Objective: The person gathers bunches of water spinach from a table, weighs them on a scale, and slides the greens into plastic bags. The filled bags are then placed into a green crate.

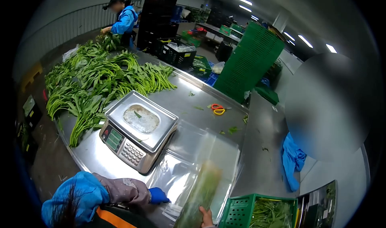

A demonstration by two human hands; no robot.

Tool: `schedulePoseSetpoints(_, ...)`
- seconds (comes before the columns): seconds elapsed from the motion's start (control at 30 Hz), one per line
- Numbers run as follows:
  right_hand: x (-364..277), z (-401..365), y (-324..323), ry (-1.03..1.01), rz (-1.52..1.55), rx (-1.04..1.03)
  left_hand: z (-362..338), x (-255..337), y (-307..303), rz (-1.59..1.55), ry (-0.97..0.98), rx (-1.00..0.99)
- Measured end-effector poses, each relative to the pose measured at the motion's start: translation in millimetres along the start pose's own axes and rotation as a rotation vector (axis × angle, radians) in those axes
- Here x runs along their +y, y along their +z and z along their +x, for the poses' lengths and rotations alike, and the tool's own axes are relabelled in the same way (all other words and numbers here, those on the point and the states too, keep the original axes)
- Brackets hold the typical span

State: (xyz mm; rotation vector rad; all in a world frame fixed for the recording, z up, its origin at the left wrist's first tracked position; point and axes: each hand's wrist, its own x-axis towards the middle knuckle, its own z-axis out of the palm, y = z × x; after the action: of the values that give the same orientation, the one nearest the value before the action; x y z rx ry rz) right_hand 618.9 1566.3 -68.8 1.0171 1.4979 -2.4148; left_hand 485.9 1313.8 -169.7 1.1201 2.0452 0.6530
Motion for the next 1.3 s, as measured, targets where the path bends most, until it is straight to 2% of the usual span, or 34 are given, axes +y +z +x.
schedulePoseSetpoints(0.07,-1.1,0.2,0.3,-0.001,-0.008,0.003,-30.9,51.2,-57.8,0.165,0.173,0.035)
schedulePoseSetpoints(0.1,-1.3,-0.3,0.2,-0.003,-0.011,0.005,-32.7,57.5,-65.8,0.210,0.167,0.066)
schedulePoseSetpoints(0.2,-1.0,-1.7,-0.8,-0.011,-0.020,0.011,-43.2,77.3,-91.5,-0.070,0.001,-0.059)
schedulePoseSetpoints(0.23,-1.2,-1.9,-1.1,-0.015,-0.020,0.012,-44.0,79.8,-93.9,0.029,0.080,-0.052)
schedulePoseSetpoints(0.33,0.0,-3.7,-1.1,-0.029,-0.025,0.011,-52.3,94.5,-100.0,0.059,0.075,-0.066)
schedulePoseSetpoints(0.37,0.9,-3.6,-1.0,-0.038,-0.026,0.009,-54.2,99.6,-98.5,0.033,-0.018,-0.077)
schedulePoseSetpoints(0.47,2.2,-1.4,0.2,-0.069,-0.033,0.034,-45.5,86.0,-71.1,0.506,0.251,-0.036)
schedulePoseSetpoints(0.5,3.5,0.0,-0.3,-0.070,-0.039,0.053,-53.2,92.4,-73.8,0.450,0.198,-0.042)
schedulePoseSetpoints(0.53,-1.9,-6.8,6.6,-0.033,-0.014,0.070,-54.5,75.4,-61.5,0.446,0.379,0.171)
schedulePoseSetpoints(0.57,-6.6,-13.9,11.6,0.010,0.011,0.095,-54.0,72.9,-63.5,0.424,0.429,0.161)
schedulePoseSetpoints(0.6,-7.8,-11.8,7.8,0.009,-0.002,0.044,-49.8,66.9,-54.8,0.472,0.384,0.223)
schedulePoseSetpoints(0.63,-4.2,-8.5,3.7,-0.003,-0.015,-0.009,-51.9,65.4,-59.3,0.528,0.423,0.212)
schedulePoseSetpoints(0.67,-0.2,-9.7,4.5,-0.045,-0.031,0.011,-55.6,67.6,-59.7,0.430,0.385,0.353)
schedulePoseSetpoints(0.73,-1.2,-9.1,11.1,-0.157,-0.064,0.036,-59.7,70.6,-67.4,0.492,0.236,0.322)
schedulePoseSetpoints(0.8,-9.7,-13.3,18.6,-0.102,-0.059,0.022,-60.8,64.3,-62.9,0.503,0.016,0.349)
schedulePoseSetpoints(0.83,-10.3,-16.2,18.3,-0.074,-0.058,0.013,-52.4,40.0,-54.6,0.502,0.025,0.344)
schedulePoseSetpoints(0.87,-8.8,-18.9,14.1,-0.040,0.054,-0.030,-59.0,55.3,-69.8,0.503,-0.064,0.349)
schedulePoseSetpoints(0.93,-11.9,-22.0,0.8,0.028,0.273,-0.115,-79.4,90.0,-104.5,0.560,0.169,0.406)
schedulePoseSetpoints(0.97,-13.0,-32.2,-6.9,-0.015,0.263,-0.058,-90.8,111.3,-117.2,0.491,0.376,0.644)
schedulePoseSetpoints(1.0,-24.9,-61.1,5.1,-0.015,0.316,-0.149,-102.4,134.1,-124.5,0.576,0.144,0.521)
schedulePoseSetpoints(1.07,-50.9,-132.9,39.5,-0.027,0.428,-0.325,-46.1,37.2,-9.7,0.637,0.330,0.352)
schedulePoseSetpoints(1.13,-34.2,-146.4,8.8,-0.190,0.106,-0.225,-59.9,58.5,-0.5,0.122,-0.015,0.322)
schedulePoseSetpoints(1.17,-12.7,-164.0,-7.6,-0.073,0.123,-0.173,1.4,-7.1,47.7,-0.012,0.106,0.340)
schedulePoseSetpoints(1.2,6.5,-183.4,-19.1,0.042,0.148,-0.118,-59.5,92.7,-50.3,0.315,-0.038,-0.017)
schedulePoseSetpoints(1.23,22.5,-203.5,-20.7,0.135,0.132,-0.104,-77.8,115.7,-84.9,0.321,0.076,0.100)
schedulePoseSetpoints(1.3,55.8,-232.8,-7.0,0.202,0.029,-0.171,-97.9,135.7,-117.2,0.344,0.249,0.323)
